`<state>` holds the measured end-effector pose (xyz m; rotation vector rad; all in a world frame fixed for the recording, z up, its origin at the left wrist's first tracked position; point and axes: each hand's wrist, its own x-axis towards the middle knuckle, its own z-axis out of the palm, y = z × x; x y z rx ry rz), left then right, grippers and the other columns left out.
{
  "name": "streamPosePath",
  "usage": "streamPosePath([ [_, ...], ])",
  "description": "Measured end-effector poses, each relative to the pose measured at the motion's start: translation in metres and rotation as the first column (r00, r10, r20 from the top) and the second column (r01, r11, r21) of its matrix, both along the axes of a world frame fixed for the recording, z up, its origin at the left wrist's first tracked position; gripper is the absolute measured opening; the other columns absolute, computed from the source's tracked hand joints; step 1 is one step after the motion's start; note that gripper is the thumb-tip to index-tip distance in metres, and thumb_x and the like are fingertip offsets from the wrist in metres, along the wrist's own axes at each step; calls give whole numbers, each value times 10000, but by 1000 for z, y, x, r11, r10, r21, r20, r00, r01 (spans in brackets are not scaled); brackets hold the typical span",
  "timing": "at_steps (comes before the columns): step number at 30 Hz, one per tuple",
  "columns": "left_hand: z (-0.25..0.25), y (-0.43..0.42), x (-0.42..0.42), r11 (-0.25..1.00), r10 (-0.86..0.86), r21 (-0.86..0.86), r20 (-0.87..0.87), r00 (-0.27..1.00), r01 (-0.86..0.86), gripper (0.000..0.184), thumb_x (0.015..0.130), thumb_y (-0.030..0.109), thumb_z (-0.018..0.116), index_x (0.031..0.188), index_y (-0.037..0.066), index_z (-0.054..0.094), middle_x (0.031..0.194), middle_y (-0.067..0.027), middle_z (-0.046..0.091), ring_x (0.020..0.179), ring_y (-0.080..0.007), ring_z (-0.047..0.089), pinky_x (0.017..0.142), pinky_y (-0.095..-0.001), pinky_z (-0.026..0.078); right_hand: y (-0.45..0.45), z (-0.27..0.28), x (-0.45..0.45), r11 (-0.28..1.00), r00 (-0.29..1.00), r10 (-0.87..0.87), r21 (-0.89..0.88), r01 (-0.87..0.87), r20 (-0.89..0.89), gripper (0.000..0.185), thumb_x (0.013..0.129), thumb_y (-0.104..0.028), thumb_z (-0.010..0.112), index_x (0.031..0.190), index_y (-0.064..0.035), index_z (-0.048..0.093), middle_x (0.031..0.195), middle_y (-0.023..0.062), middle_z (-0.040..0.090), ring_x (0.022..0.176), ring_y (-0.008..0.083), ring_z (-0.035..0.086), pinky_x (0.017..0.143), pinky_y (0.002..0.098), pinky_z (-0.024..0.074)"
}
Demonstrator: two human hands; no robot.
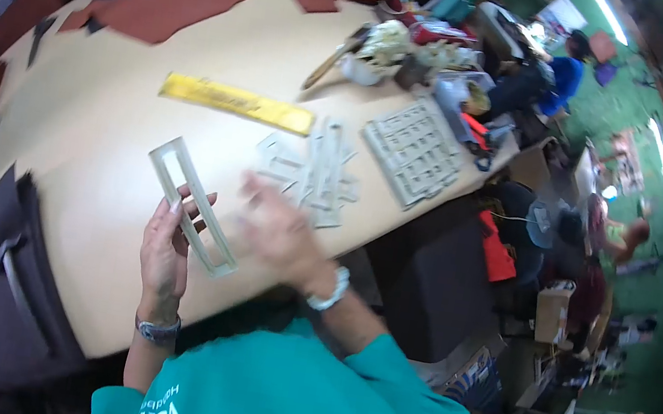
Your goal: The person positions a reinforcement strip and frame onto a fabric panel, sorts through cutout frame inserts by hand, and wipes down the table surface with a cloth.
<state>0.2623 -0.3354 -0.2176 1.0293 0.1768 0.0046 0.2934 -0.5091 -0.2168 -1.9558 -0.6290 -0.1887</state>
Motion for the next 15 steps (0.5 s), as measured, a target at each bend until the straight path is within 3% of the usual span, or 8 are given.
streamPosePath([
  [1,-5,-7,5,998,-61,16,58,996,60,409,963,232,366,1297,-4,367,1198,-167,546,1148,-221,495,950,-357,384,7,8,-11,998,901,49,55,-28,-431,514,853,-115,570,1314,25,390,1097,144,558,1010,169,535,852,282,436],
  [4,2,-32,13,995,-59,82,20,998,57,427,973,238,353,1320,-9,342,1237,-173,525,1174,-222,483,978,-355,366,5,11,-15,952,843,120,300,51,-525,512,867,-97,549,1327,34,366,1130,155,552,1007,142,533,857,262,428],
  [5,1,-34,14,985,-94,150,35,995,87,474,981,266,330,1364,-10,288,1324,-176,446,1262,-236,393,1023,-366,320,1,11,-9,940,878,61,322,109,-475,500,860,-80,533,1320,33,373,1110,176,562,1008,186,550,871,277,429],
  [7,-4,-28,10,877,-98,478,77,992,50,510,980,289,320,1381,-17,243,1383,-174,348,1308,-260,294,1056,-382,241,-15,5,3,903,924,-72,369,221,-376,479,847,-45,501,1306,32,387,1071,217,581,1009,274,583,900,308,432],
  [10,-17,2,6,525,-98,850,117,988,-48,569,978,324,304,1407,-27,176,1471,-171,201,1376,-297,145,1106,-407,124,-53,-3,31,947,933,-231,157,281,-275,505,828,-58,528,1295,63,379,1146,239,551,1076,315,545,952,350,403],
  [12,-43,36,-5,-25,-70,998,50,996,-52,604,958,337,352,1409,-21,173,1479,-190,157,1381,-321,102,1106,-438,91,-75,-28,48,917,927,-375,-158,367,-24,508,802,-82,572,1255,86,414,1218,254,501,1165,350,467,1009,392,347],
  [14,-59,61,-15,-204,-16,975,-91,996,86,639,928,352,405,1406,-15,193,1475,-210,144,1379,-340,84,1100,-481,70,-91,-48,58,887,886,-462,7,462,26,472,782,-111,623,1192,78,487,1236,250,476,1198,368,411,1047,403,284],
  [15,-61,65,-16,-241,-26,964,-124,992,114,664,914,377,428,1403,-11,203,1471,-216,150,1377,-347,91,1096,-497,66,-100,-48,56,861,859,-507,-15,509,73,467,797,-113,615,1200,80,478,1231,241,483,1196,367,412,1046,405,282],
])
